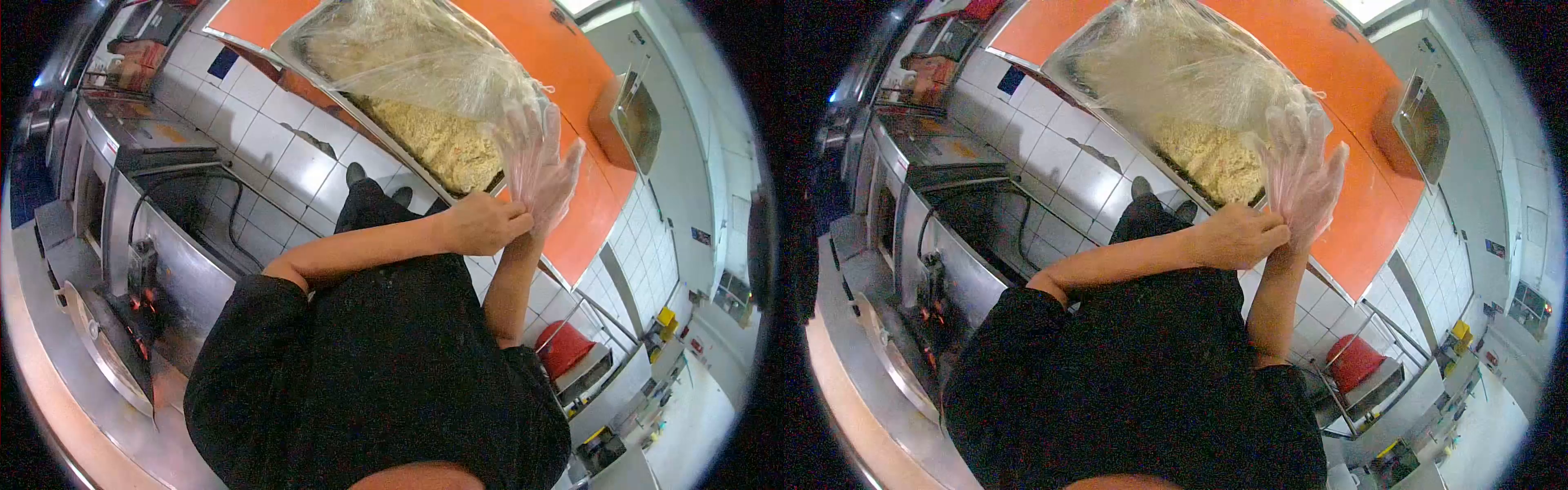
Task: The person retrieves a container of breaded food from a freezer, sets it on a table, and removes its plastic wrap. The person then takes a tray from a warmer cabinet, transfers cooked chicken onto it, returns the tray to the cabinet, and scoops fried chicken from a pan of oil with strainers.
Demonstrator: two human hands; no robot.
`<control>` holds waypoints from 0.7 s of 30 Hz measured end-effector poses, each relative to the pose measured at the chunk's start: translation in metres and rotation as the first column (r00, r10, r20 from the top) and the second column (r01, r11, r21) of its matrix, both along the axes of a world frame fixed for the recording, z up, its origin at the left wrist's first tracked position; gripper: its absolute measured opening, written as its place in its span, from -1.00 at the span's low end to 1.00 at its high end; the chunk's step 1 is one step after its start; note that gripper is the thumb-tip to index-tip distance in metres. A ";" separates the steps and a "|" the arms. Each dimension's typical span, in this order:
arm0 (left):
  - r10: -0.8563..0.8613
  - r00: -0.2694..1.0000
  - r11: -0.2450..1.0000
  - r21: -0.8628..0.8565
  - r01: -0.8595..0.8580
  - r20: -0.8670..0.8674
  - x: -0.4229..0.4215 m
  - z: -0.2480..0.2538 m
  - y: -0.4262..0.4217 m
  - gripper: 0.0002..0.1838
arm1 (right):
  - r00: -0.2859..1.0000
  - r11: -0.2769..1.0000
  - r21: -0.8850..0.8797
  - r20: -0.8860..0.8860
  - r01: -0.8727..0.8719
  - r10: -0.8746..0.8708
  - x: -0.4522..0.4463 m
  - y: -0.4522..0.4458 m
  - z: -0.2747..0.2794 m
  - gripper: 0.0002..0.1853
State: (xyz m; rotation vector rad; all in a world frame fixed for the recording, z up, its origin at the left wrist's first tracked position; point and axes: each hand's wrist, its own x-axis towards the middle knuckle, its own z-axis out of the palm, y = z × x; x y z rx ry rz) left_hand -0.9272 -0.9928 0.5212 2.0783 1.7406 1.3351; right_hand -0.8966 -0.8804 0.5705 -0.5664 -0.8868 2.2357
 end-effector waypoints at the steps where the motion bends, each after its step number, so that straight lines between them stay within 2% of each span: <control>1: -0.043 0.999 0.999 -0.006 0.043 -0.011 0.000 0.000 -0.001 -0.85 | 0.999 0.999 -0.026 -0.030 -0.028 0.027 0.000 -0.005 0.005 -0.13; 2: -0.087 0.996 0.996 0.001 0.087 0.028 -0.002 0.000 -0.001 -0.85 | 0.999 0.999 -0.027 -0.037 -0.025 0.024 0.001 -0.003 0.001 -0.13; 4: -0.123 0.992 0.992 -0.012 0.123 -0.005 -0.005 -0.006 -0.005 -0.85 | 0.953 0.972 -0.130 -0.259 -0.195 0.157 0.012 0.005 -0.015 -0.16; 5: -0.154 0.988 0.988 -0.023 0.153 -0.032 -0.007 -0.009 -0.007 -0.85 | 0.953 0.973 -0.127 -0.262 -0.193 0.154 0.015 0.007 -0.030 -0.16; 6: -0.157 0.987 0.987 -0.022 0.156 -0.035 -0.012 -0.009 -0.009 -0.85 | 0.997 0.998 0.008 -0.055 -0.059 0.060 0.018 0.010 -0.048 -0.17; 7: -0.159 0.987 0.987 -0.019 0.159 -0.005 -0.021 -0.010 -0.013 -0.84 | 0.988 0.985 0.167 0.137 0.048 -0.071 0.020 0.012 -0.060 -0.17; 8: -0.163 0.986 0.986 -0.015 0.163 0.023 -0.032 -0.010 -0.017 -0.84 | 0.871 0.925 0.372 0.475 -0.071 -0.124 0.023 0.020 -0.067 -0.23; 9: -0.170 0.985 0.985 -0.012 0.170 0.016 -0.045 -0.014 -0.018 -0.84 | 0.641 0.827 0.503 0.726 -0.251 -0.247 0.023 0.027 -0.069 -0.28; 10: -0.036 0.999 0.998 -0.056 0.036 0.003 -0.061 -0.018 -0.020 -0.82 | 0.644 0.828 0.507 0.721 -0.238 -0.256 0.018 0.025 -0.060 -0.28; 11: 0.096 0.995 0.990 -0.102 -0.097 -0.012 -0.076 -0.022 -0.023 -0.80 | 0.340 0.770 0.392 0.909 -0.504 -0.240 0.014 0.019 -0.050 -0.35; 12: 0.215 0.977 0.969 -0.126 -0.214 -0.002 -0.090 -0.017 -0.025 -0.77 | -0.017 0.697 0.173 0.966 -0.696 -0.257 0.012 0.009 -0.043 -0.42; 13: 0.332 0.943 0.933 -0.148 -0.328 0.003 -0.106 -0.011 -0.027 -0.74 | -0.018 0.706 0.174 0.967 -0.686 -0.255 0.011 -0.004 -0.044 -0.42; 14: 0.319 0.948 0.937 -0.147 -0.316 0.000 -0.124 -0.010 -0.028 -0.74 | 0.015 0.616 0.348 0.878 -0.707 -0.479 0.011 -0.019 -0.047 -0.48; 15: 0.378 0.926 0.910 -0.177 -0.376 -0.021 -0.142 -0.010 -0.030 -0.66 | 0.049 0.486 0.493 0.737 -0.722 -0.674 0.009 -0.028 -0.049 -0.53; 16: 0.433 0.900 0.878 -0.207 -0.432 -0.044 -0.157 -0.011 -0.030 -0.58 | 0.010 0.530 0.452 0.768 -0.717 -0.641 0.003 -0.030 -0.044 -0.51; 17: 0.417 0.908 0.885 -0.206 -0.417 -0.044 -0.170 -0.011 -0.029 -0.58 | -0.001 0.542 0.453 0.767 -0.708 -0.642 -0.001 -0.030 -0.044 -0.51; 19: 0.516 0.802 0.811 -0.130 -0.571 -0.301 -0.192 -0.014 -0.028 -0.55 | -0.046 0.554 0.445 0.749 -0.704 -0.661 -0.008 -0.032 -0.045 -0.56; 20: 0.513 0.795 0.781 -0.209 -0.589 -0.326 -0.200 -0.014 -0.028 -0.45 | -0.057 0.566 0.441 0.753 -0.696 -0.656 -0.017 -0.035 -0.044 -0.56; 21: 0.502 0.802 0.787 -0.214 -0.579 -0.325 -0.208 -0.018 -0.027 -0.45 | 0.005 0.531 0.494 0.736 -0.688 -0.677 -0.026 -0.037 -0.043 -0.62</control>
